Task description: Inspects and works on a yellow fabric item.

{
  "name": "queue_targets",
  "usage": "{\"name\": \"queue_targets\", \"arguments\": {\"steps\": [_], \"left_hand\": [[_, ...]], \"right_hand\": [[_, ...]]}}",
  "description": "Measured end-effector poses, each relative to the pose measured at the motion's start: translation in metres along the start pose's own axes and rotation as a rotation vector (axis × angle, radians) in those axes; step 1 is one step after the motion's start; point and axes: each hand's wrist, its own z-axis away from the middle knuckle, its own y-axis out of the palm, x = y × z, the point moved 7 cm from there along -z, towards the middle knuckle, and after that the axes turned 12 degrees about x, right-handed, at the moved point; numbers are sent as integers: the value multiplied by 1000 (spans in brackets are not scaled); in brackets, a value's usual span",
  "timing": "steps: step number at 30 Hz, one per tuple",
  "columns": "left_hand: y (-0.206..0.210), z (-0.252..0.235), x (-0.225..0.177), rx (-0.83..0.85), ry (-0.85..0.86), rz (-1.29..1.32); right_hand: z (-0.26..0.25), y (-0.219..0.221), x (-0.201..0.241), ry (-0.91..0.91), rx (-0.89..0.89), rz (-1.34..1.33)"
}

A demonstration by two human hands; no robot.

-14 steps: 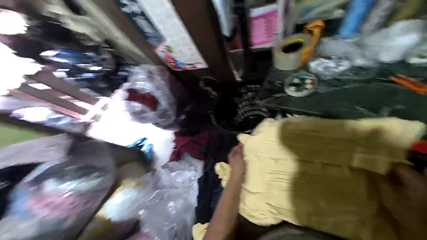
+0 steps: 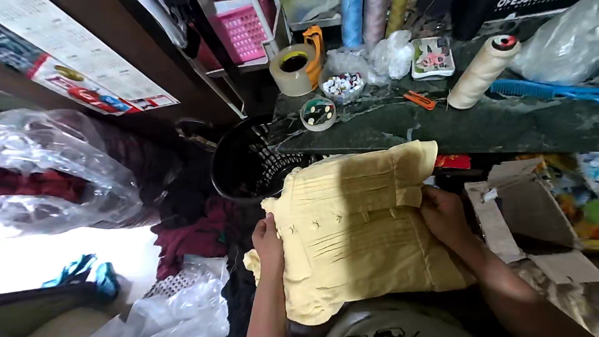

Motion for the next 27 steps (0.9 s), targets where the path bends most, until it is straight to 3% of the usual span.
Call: {"name": "queue_targets", "arguments": {"steps": [2,3,7,10,13,16,20,27], "left_hand": [[-9,7,-1,-34,36,32],[-14,11,-6,-45,132,4],[-20,54,-63,-80,662,-313],[13,85,-103,79,912,-485],[56,96,-112,240,1053,-669],[71,91,-108,300,1152,-751],[68,87,-101,315,1214,-714],[64,91,-87,397,1179,-819]], "right_hand": [[0,-11,7,43,70,69],[1,-21,12,53,64,116],[18,-54,50,-197,-250,244],[14,-23,84,-351,-70,170],[-4,29,101,-461,118,235],[-23,54,87,-465,182,203],[-28,53,76,-442,202,126],[-35,41,61,-394,132,-36]]}}
